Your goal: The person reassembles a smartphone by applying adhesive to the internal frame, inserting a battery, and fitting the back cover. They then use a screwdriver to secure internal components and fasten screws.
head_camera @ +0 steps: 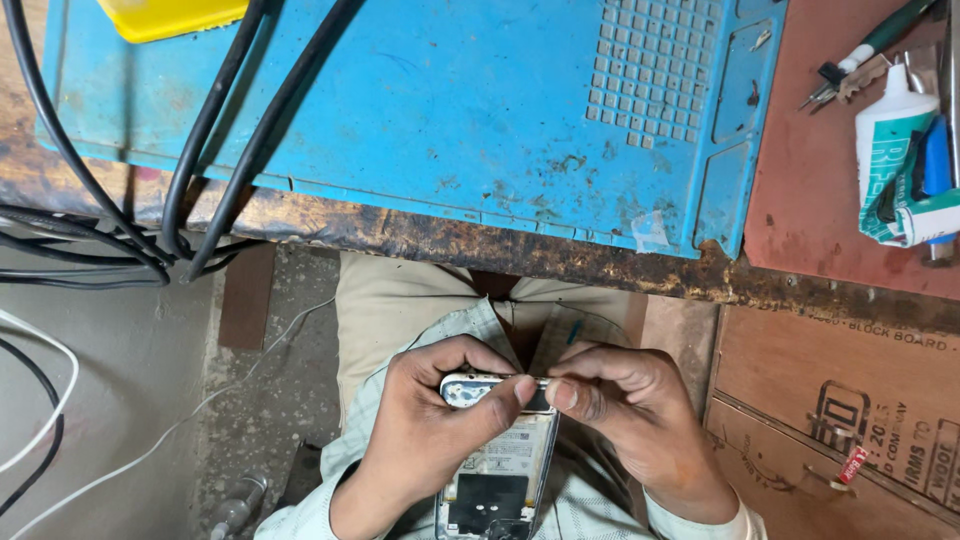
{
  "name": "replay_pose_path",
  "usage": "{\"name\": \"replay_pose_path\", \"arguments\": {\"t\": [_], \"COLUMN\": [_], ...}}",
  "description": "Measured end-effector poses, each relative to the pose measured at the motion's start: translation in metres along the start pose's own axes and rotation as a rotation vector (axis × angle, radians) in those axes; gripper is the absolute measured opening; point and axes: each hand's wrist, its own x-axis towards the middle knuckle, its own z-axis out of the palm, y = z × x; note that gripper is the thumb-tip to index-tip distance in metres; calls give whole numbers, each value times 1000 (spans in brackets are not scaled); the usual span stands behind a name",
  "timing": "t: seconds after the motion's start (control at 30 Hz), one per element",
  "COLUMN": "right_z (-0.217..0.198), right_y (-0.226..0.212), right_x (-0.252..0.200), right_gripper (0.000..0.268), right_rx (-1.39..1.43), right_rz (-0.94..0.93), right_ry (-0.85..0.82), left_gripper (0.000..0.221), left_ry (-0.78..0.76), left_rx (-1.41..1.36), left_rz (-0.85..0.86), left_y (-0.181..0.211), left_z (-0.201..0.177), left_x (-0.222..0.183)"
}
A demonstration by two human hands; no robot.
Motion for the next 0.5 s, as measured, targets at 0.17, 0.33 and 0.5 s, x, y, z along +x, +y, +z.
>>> {"name": "replay_pose_path", "arguments": {"t": [0.17,0.33,0.5], "right_z": [11,12,15], "right_y": [33,66,92], "right_x": [4,-1,-5], "right_gripper": [21,16,16], "right_rx": [441,456,469], "right_rz": [81,136,112], "right_ry": [-97,-77,-57], "left_gripper": [13,15,20], "left_ry": [9,16,67], "left_rx": [-129,-181,-162], "left_rz": [-15,-158,-244], "left_y": [-10,-19,-28], "left_z": [-13,-16,-17], "left_x": [7,7,10]}}
